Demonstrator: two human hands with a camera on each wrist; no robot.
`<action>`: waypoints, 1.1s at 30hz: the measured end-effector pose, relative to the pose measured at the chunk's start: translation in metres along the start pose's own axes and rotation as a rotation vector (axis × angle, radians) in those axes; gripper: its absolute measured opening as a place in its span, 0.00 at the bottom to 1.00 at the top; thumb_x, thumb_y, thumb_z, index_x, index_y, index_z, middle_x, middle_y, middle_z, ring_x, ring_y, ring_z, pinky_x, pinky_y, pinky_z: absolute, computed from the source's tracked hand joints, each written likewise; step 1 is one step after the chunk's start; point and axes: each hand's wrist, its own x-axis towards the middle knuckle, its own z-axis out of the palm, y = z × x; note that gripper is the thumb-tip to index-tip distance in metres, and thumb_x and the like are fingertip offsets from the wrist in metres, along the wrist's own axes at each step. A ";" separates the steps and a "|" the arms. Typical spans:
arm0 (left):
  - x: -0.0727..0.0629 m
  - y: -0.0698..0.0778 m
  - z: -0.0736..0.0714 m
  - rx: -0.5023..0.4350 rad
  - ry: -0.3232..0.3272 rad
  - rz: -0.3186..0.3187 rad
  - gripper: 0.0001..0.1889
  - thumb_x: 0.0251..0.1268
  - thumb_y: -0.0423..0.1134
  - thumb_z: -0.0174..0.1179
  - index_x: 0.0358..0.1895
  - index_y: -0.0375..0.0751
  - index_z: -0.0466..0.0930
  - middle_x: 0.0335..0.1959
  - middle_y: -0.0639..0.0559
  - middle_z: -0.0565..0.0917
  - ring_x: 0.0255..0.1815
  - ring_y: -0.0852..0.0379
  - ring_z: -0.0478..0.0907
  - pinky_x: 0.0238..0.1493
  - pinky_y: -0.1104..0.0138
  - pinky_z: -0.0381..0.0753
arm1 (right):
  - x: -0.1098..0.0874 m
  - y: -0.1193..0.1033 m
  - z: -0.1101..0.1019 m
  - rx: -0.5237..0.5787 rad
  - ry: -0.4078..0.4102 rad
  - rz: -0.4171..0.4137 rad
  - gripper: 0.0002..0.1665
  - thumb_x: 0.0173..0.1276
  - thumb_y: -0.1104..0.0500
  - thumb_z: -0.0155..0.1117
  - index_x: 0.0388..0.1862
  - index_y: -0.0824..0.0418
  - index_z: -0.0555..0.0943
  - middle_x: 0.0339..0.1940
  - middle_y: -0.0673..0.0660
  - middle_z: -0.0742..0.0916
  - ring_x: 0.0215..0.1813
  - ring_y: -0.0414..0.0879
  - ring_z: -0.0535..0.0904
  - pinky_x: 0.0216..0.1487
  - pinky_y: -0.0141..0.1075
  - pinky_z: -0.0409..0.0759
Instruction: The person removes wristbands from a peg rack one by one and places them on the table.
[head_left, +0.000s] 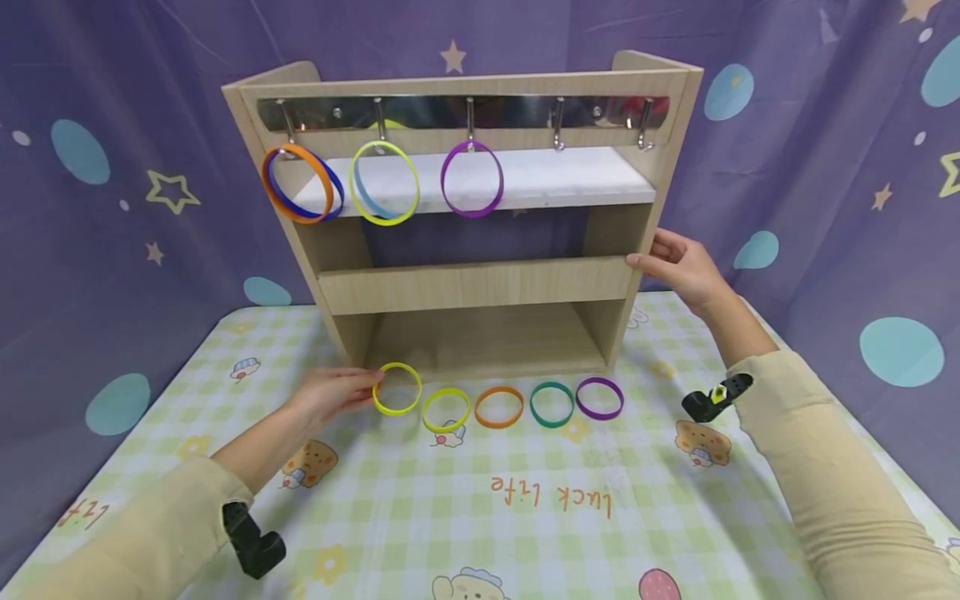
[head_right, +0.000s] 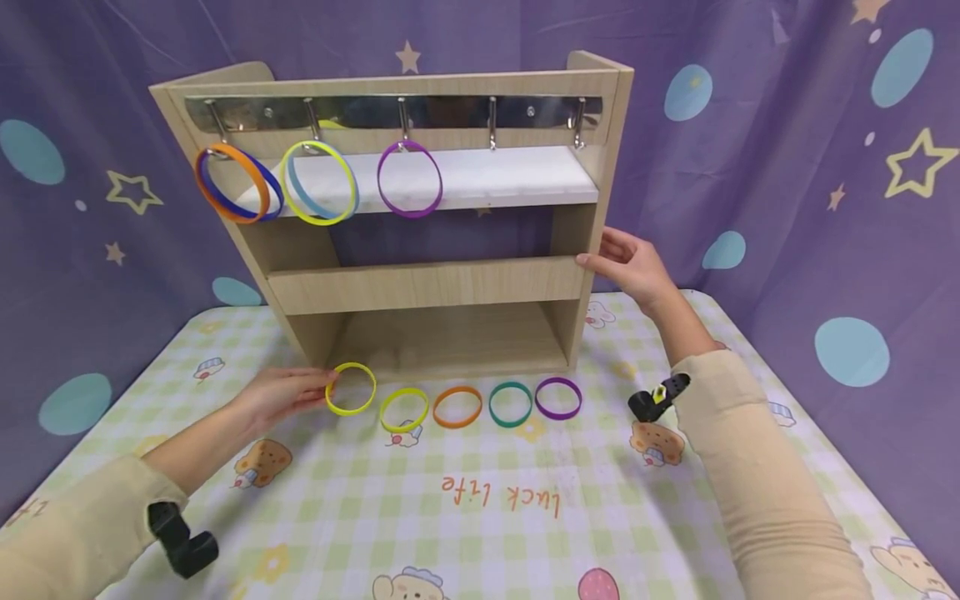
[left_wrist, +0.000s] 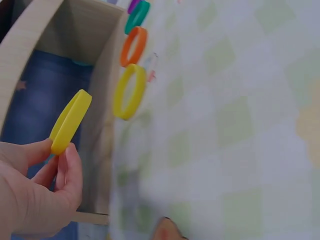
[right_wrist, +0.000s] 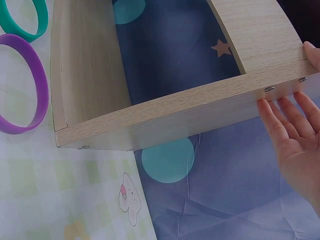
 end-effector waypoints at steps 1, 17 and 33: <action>0.000 -0.004 -0.001 0.007 -0.001 -0.003 0.28 0.68 0.36 0.58 0.63 0.17 0.64 0.28 0.60 0.84 0.34 0.68 0.81 0.43 0.76 0.86 | 0.000 0.000 0.000 0.000 0.000 0.000 0.41 0.65 0.51 0.66 0.74 0.56 0.62 0.71 0.57 0.73 0.51 0.24 0.77 0.50 0.17 0.79; 0.001 -0.035 -0.005 0.116 0.073 -0.060 0.24 0.67 0.36 0.60 0.60 0.22 0.71 0.35 0.54 0.87 0.32 0.66 0.83 0.39 0.74 0.87 | -0.001 0.001 0.001 0.000 -0.009 0.008 0.41 0.65 0.50 0.66 0.74 0.55 0.62 0.71 0.56 0.74 0.51 0.24 0.77 0.52 0.18 0.79; 0.014 -0.043 -0.001 0.553 0.204 0.137 0.15 0.64 0.39 0.61 0.47 0.30 0.83 0.43 0.36 0.87 0.30 0.57 0.86 0.34 0.66 0.89 | -0.002 -0.001 0.000 0.006 -0.005 -0.005 0.40 0.65 0.51 0.66 0.74 0.56 0.63 0.70 0.54 0.76 0.51 0.25 0.77 0.51 0.18 0.79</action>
